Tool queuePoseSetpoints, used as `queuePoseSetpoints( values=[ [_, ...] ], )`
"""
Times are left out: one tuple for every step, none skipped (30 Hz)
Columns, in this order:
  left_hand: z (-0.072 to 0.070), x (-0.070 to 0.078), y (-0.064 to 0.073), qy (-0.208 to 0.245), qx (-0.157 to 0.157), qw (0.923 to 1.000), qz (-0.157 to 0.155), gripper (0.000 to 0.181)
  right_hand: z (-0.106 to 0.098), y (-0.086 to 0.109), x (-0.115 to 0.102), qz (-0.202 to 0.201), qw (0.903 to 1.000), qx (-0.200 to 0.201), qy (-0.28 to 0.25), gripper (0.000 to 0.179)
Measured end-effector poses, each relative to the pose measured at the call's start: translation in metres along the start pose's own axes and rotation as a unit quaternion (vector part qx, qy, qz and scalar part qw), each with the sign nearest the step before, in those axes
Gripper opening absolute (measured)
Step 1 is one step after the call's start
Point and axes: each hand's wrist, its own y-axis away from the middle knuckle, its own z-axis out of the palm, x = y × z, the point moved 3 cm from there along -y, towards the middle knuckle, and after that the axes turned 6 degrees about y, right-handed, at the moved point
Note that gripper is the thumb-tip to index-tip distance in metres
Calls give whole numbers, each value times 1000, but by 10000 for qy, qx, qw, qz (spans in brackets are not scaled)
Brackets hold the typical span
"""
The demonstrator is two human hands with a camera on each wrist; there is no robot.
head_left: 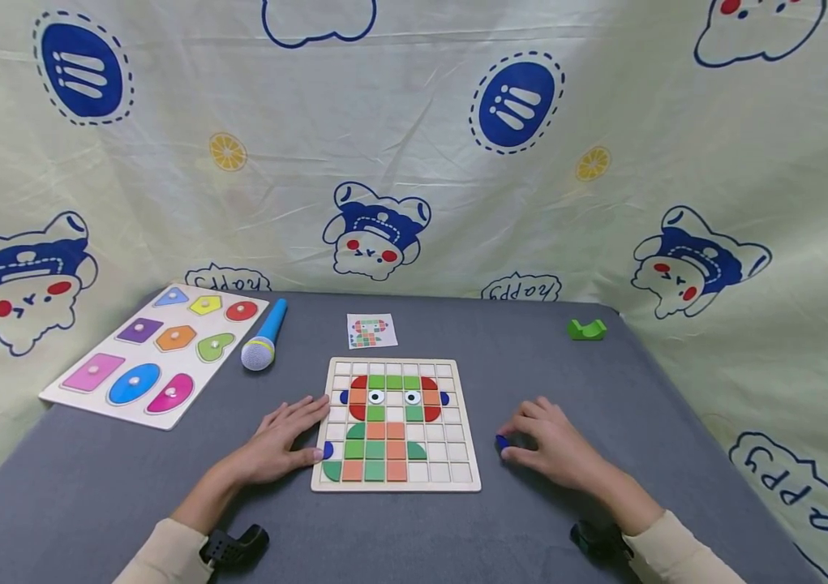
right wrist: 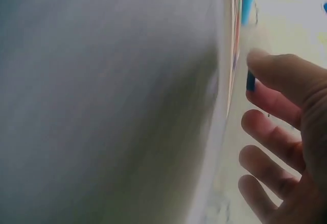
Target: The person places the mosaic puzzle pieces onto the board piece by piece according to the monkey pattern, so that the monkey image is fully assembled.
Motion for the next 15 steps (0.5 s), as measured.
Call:
queuePoseSetpoints(
  values=[
    [0,0,0,4,-7,10000,-10,68,1,-5,-7,-45,10000,-19,-29,22],
    [0,-1,0,6,-13,10000,-17,68,2,-10,-15,-94,9999,-35,-71,23],
    [1,-1,-1,-7,-17,10000,-13,68,4,-15,-22,-142,9999,-40,-89,24],
    [1,-1,-1,12,-23,10000,-23,68,5,-20,-29,-182,9998,-44,-112,25],
    [1,-1,-2,11,-23,10000,-12,68,6,-24,-37,-238,9996,-32,-127,25],
    [1,-1,-2,31,-31,10000,-26,68,8,-29,-44,-295,9994,-9,-154,25],
    [2,-1,-2,28,-35,10000,-19,68,9,-33,-51,-358,9992,31,-178,25],
    [2,-1,-3,26,-36,10000,-18,68,11,-38,-58,-421,9989,67,-201,24],
    [2,-2,-3,25,-37,10000,-18,68,12,-42,-65,-477,9986,100,-193,24],
    [2,-2,-3,40,-40,10000,-30,68,14,-46,-71,-534,9983,134,-202,23],
    [2,-2,-3,29,-39,10000,-37,68,16,-50,-78,-585,9980,156,-188,23],
    [2,-2,-3,25,-39,10000,-52,68,18,-55,-84,-615,9978,168,-173,23],
    [1,-2,-3,25,-39,10000,-60,69,20,-59,-90,-633,9977,174,-161,23],
    [1,-3,-2,19,-33,10000,-71,69,21,-63,-96,-647,9976,173,-145,24],
    [1,-3,-2,15,-32,10000,-78,69,23,-67,-101,-646,9977,175,-134,24]
  ],
)
